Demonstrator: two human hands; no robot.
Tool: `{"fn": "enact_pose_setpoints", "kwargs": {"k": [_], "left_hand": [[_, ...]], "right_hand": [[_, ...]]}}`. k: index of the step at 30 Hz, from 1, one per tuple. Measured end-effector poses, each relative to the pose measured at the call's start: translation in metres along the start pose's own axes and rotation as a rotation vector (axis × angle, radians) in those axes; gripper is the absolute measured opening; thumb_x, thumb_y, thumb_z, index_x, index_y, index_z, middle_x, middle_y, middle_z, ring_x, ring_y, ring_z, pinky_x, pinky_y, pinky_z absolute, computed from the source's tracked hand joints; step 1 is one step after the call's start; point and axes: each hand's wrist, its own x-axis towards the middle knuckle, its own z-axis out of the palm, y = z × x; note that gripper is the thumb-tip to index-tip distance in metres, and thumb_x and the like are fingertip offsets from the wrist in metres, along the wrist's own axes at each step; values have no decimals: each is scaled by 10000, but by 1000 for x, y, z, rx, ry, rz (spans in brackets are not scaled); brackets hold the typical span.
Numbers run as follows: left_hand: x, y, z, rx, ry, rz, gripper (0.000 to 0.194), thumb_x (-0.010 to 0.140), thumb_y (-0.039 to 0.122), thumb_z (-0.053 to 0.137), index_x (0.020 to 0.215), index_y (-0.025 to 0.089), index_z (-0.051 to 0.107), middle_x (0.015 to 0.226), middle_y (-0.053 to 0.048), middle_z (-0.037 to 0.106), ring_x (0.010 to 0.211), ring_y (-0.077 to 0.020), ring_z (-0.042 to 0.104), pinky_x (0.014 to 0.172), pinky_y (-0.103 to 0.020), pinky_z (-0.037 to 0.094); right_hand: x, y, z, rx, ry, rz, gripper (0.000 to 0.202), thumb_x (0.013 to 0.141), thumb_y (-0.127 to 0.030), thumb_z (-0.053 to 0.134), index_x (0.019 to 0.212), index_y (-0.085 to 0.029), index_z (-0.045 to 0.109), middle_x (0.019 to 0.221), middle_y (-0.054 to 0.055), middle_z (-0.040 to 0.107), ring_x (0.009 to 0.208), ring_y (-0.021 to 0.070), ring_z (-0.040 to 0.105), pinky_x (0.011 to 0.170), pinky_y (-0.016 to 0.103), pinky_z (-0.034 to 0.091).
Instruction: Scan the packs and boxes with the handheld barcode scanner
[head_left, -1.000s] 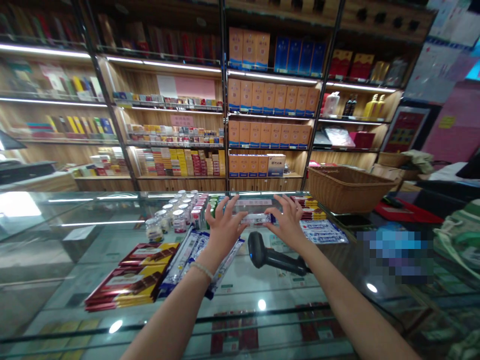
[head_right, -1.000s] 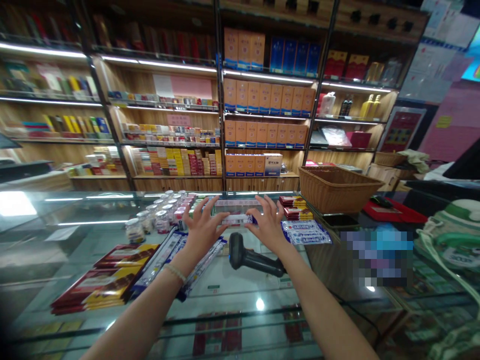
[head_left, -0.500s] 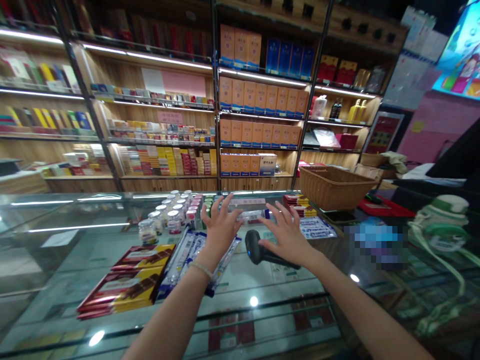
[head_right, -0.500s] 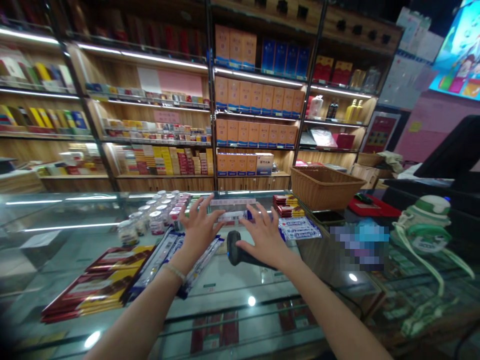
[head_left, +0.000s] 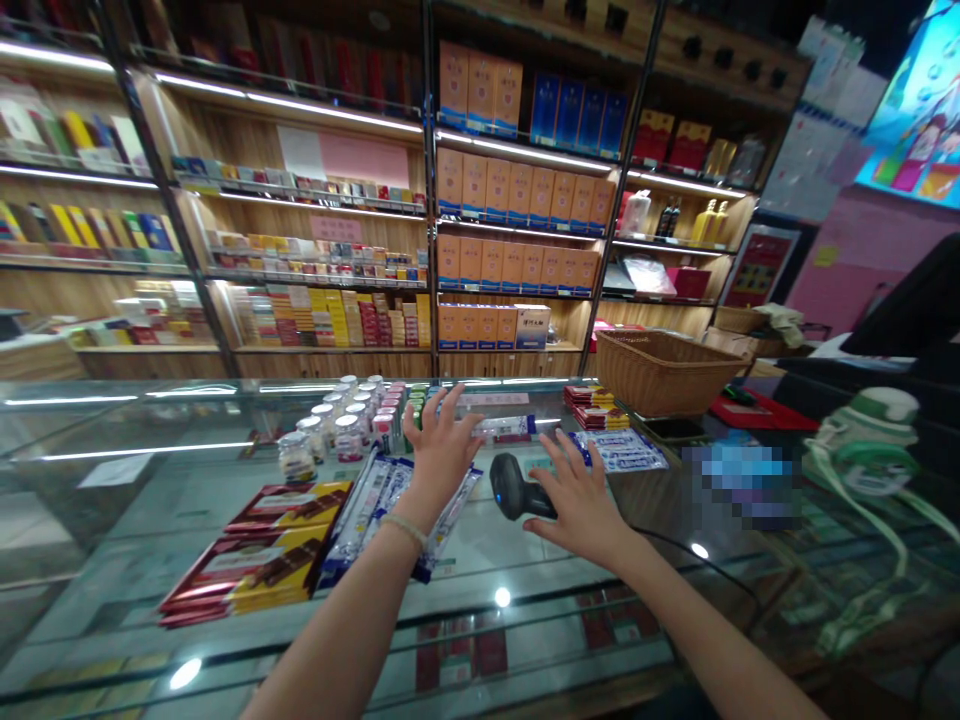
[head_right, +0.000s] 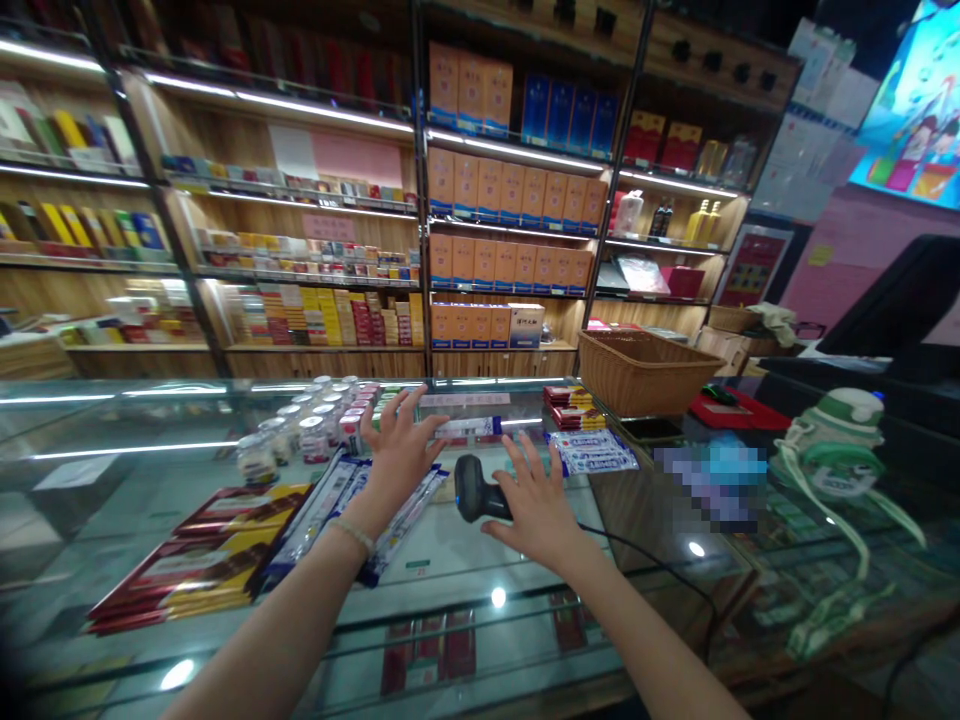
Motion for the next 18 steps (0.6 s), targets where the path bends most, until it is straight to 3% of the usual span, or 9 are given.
{"fn": "enact_pose_setpoints", "kwargs": {"k": [6,12,15,18], "left_hand": [[0,-5,3,-16,9,-32,232,815,278,766,1044,314,749,1580,-76,499,1457,-381,404,1207,-688,95],[0,-12,7,18,12,-58,239,820,291,770,1056,321,746,1592,-76,485,1467,-382,388,1200,-693,100],[0,-14,9,40,11,-64,253,811,281,781,1058,324,745,1590,-74,489,1463,-384,395,1193,-696,116],[-1,-15,10,45,21,-60,265,800,280,795,1057,318,743,1584,-81,496,1463,-381,393,1192,-690,135]], "right_hand": [[2,-10,7,26,31,30,334,775,-423,762,1039,-231,690,1585,138,477,1509,363,326,1210,672,137],[3,-21,15,40,127,70,246,769,-342,695,981,-220,665,1495,143,578,1424,381,427,1190,680,154],[2,-21,13,62,172,66,259,774,-303,665,1015,-209,657,1472,143,597,1395,361,469,1173,609,263],[-2,-19,10,95,211,84,324,767,-250,631,1084,-185,643,1467,157,593,1302,324,561,1053,474,434]]}}
